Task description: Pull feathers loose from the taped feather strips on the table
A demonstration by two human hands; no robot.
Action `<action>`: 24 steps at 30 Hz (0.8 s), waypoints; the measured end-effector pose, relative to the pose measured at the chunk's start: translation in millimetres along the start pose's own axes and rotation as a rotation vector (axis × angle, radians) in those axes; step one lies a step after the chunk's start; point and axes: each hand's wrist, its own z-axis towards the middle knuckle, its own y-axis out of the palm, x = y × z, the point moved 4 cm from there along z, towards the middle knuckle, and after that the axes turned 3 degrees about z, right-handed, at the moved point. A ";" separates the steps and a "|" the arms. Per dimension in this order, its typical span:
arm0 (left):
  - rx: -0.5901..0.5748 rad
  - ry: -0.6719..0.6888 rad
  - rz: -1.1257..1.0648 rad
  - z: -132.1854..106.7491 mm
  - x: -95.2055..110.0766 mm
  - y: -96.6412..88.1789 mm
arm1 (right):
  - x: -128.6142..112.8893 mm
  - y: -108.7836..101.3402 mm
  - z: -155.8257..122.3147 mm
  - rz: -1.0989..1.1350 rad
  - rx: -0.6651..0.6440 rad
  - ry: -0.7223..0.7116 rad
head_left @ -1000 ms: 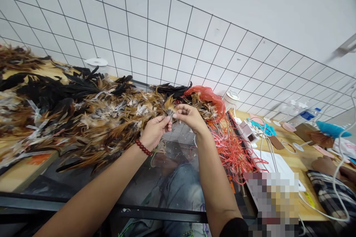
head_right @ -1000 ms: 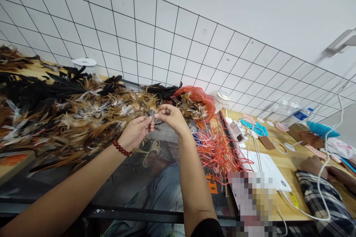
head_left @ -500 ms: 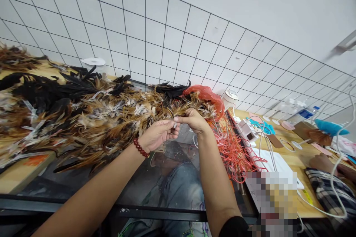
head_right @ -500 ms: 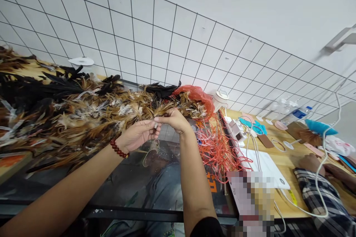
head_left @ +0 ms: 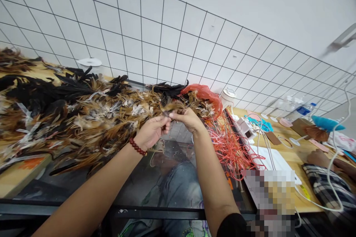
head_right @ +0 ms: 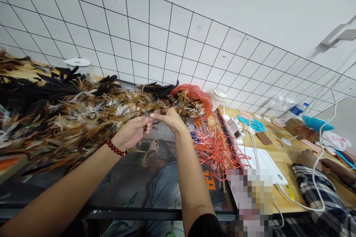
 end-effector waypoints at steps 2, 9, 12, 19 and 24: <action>0.105 0.101 -0.104 0.4 9.7 -4.5 | 8.2 -4.3 4.2 -0.247 0.067 0.038; 0.298 0.206 -0.250 2.7 22.3 -15.4 | 50.9 3.6 9.9 -1.159 0.034 0.258; 0.332 0.207 -0.265 4.0 19.0 -18.3 | 64.7 4.2 11.2 -1.156 -0.012 0.313; 0.394 0.242 -0.203 3.0 15.4 -20.1 | 42.7 -6.0 15.7 -0.608 0.108 0.099; 0.399 0.231 -0.047 1.9 8.2 -16.9 | 14.5 13.9 9.7 -0.017 0.062 -0.026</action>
